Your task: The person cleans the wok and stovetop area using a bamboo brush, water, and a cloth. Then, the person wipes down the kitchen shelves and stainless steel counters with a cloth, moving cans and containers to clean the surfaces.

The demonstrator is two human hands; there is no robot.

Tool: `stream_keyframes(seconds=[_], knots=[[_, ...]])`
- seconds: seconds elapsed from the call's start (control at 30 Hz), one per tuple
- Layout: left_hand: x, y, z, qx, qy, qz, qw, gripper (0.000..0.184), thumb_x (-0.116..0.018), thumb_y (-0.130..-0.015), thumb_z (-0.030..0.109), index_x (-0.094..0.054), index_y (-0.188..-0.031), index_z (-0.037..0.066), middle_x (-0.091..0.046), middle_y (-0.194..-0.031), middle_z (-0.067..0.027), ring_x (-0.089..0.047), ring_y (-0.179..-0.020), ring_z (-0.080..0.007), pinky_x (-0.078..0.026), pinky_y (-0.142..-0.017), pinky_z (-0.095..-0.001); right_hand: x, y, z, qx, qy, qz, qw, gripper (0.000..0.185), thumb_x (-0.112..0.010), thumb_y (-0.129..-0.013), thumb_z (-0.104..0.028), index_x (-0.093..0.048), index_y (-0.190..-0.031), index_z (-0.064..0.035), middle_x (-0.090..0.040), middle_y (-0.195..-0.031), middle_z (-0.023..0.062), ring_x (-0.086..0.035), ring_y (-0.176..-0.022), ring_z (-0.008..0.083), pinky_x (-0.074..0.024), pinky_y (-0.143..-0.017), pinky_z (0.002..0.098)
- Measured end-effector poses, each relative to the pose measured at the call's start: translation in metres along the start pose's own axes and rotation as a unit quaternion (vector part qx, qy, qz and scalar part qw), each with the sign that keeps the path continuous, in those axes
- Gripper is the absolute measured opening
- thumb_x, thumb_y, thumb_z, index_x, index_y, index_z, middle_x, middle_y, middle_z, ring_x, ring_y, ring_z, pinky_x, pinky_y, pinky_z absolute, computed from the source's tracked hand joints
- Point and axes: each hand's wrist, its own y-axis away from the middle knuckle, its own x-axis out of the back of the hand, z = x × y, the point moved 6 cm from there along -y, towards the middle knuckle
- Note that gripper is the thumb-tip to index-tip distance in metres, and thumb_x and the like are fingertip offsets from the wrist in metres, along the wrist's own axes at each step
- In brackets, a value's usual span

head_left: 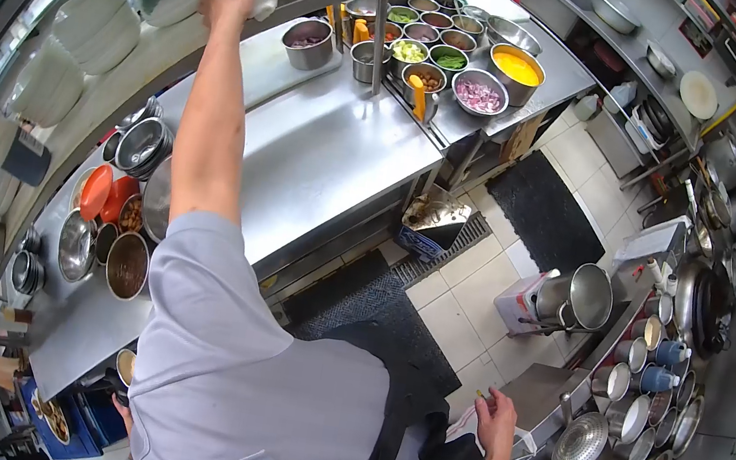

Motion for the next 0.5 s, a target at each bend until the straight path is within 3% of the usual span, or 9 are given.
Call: stream_keyframes(seconds=[0.03,0.13,0.17,0.27,0.33,0.4,0.47,0.5], knots=[[0.019,0.014,0.014,-0.031,-0.054,0.013,0.998,0.068,-0.072,-0.085,0.051,-0.065,-0.127,-0.001,-0.072,-0.114,-0.0235,-0.068,-0.112,-0.0356,-0.052,-0.099,-0.0455,-0.001,-0.007,-0.007,0.012,0.003,-0.002,1.0,0.04,-0.075,-0.09,-0.02,-0.067,-0.124,0.0007,-0.067,-0.101,0.0198,-0.068,-0.085,0.0314,-0.0555,-0.078,0.0411],[0.046,0.032,0.031,-0.147,0.082,0.043,0.985,0.058,-0.072,-0.086,0.051,-0.071,-0.106,-0.003,-0.073,-0.11,-0.0253,-0.068,-0.107,-0.0442,-0.053,-0.093,-0.0483,0.012,-0.023,-0.046,0.046,0.018,0.016,0.999,0.039,-0.074,-0.091,-0.019,-0.066,-0.123,0.0014,-0.066,-0.1,0.0201,-0.068,-0.082,0.0309,-0.0557,-0.077,0.0407],[0.059,0.048,0.038,-0.156,0.107,0.054,0.981,0.055,-0.072,-0.089,0.047,-0.066,-0.106,-0.004,-0.073,-0.104,-0.0237,-0.07,-0.099,-0.0394,-0.053,-0.089,-0.0466,0.019,-0.027,-0.063,0.064,0.026,0.029,0.997,0.038,-0.074,-0.091,-0.018,-0.066,-0.122,0.0015,-0.066,-0.1,0.0198,-0.068,-0.081,0.0308,-0.0557,-0.076,0.0406],[0.103,0.124,0.068,-0.174,0.284,-0.052,0.942,0.05,-0.074,-0.093,0.041,-0.063,-0.109,-0.004,-0.073,-0.098,-0.0174,-0.07,-0.087,-0.0274,-0.055,-0.082,-0.0383,0.041,-0.044,-0.121,0.134,0.026,0.068,0.988,0.034,-0.073,-0.092,-0.016,-0.066,-0.12,0.0017,-0.065,-0.097,0.0185,-0.067,-0.079,0.0302,-0.0552,-0.075,0.0395],[0.077,0.176,0.074,-0.171,0.441,-0.205,0.857,0.033,-0.074,-0.097,0.029,-0.063,-0.106,-0.001,-0.07,-0.092,-0.0079,-0.064,-0.082,-0.0138,-0.052,-0.074,-0.0283,0.053,-0.052,-0.164,0.169,-0.031,0.09,0.981,0.03,-0.071,-0.094,-0.013,-0.066,-0.119,0.0021,-0.065,-0.095,0.0168,-0.068,-0.08,0.0276,-0.0548,-0.074,0.0368],[0.052,0.259,0.097,-0.114,0.579,-0.399,0.702,0.025,-0.071,-0.099,0.024,-0.062,-0.104,0.001,-0.066,-0.09,-0.0014,-0.06,-0.08,-0.0079,-0.05,-0.072,-0.0259,0.062,-0.057,-0.205,0.216,-0.092,0.092,0.968,0.029,-0.07,-0.095,-0.012,-0.066,-0.119,0.0031,-0.066,-0.095,0.0154,-0.068,-0.083,0.0245,-0.0549,-0.076,0.0339],[0.037,0.346,0.119,-0.073,0.582,-0.488,0.646,0.021,-0.069,-0.101,0.024,-0.062,-0.108,0.005,-0.066,-0.09,0.0025,-0.056,-0.076,-0.0033,-0.042,-0.063,-0.0198,0.065,-0.062,-0.227,0.261,-0.136,0.101,0.951,0.03,-0.07,-0.096,-0.014,-0.066,-0.12,0.0039,-0.067,-0.099,0.014,-0.069,-0.087,0.0218,-0.0554,-0.078,0.0326],[0.038,0.386,0.135,-0.048,0.594,-0.524,0.608,0.021,-0.069,-0.101,0.023,-0.061,-0.108,0.005,-0.067,-0.092,0.0016,-0.058,-0.079,-0.004,-0.044,-0.065,-0.0202,0.067,-0.065,-0.23,0.25,-0.162,0.114,0.948,0.032,-0.07,-0.097,-0.015,-0.066,-0.123,0.0037,-0.068,-0.102,0.0138,-0.069,-0.089,0.0215,-0.0557,-0.079,0.0322]])
